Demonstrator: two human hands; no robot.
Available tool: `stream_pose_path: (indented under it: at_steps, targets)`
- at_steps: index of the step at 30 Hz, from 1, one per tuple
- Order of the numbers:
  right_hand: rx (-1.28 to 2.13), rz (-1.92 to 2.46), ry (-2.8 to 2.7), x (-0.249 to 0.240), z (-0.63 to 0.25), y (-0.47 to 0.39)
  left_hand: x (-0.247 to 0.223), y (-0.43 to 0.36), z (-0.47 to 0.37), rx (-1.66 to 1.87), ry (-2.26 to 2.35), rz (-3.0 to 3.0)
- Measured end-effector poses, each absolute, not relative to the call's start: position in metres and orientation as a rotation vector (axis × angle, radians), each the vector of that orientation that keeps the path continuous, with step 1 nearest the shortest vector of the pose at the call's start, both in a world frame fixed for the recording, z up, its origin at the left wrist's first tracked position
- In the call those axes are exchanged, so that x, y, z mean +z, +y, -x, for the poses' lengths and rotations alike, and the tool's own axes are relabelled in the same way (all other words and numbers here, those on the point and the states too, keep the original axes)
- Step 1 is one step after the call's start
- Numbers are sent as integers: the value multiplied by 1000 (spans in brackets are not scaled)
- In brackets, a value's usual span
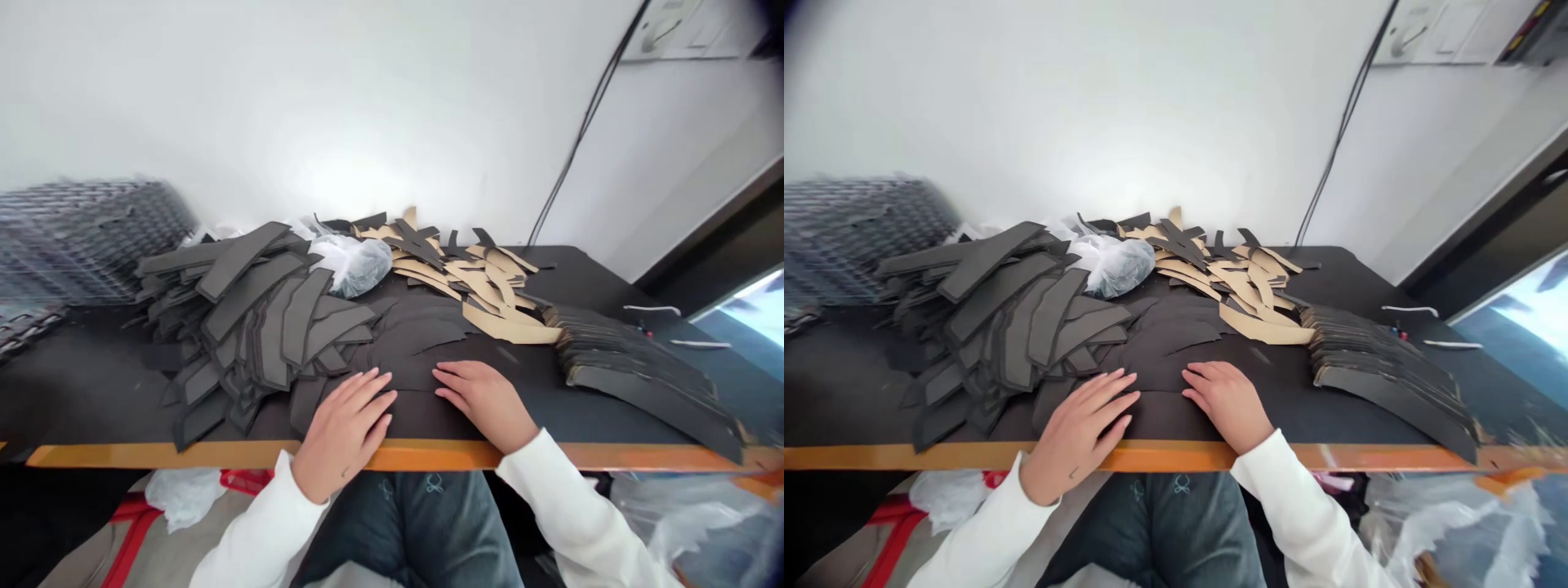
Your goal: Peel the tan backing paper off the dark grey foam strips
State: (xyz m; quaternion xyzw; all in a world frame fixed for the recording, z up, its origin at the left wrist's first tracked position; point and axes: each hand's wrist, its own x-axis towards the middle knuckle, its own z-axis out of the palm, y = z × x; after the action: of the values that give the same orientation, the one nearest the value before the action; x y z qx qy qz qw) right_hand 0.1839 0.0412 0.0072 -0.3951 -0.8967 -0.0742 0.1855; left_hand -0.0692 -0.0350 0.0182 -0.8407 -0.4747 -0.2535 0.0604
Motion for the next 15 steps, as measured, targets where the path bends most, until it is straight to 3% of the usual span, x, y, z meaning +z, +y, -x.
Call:
stream_pose_path:
  at_steps: [9, 15]
  targets:
    - [-143, 1099, -2587, 7, -195, 34, -11, -8, 50, -688, -1336, 2600]
    - [-244, 1104, -2477, 16, -224, 45, -1, -6, 48, -388, -1107, 2499]
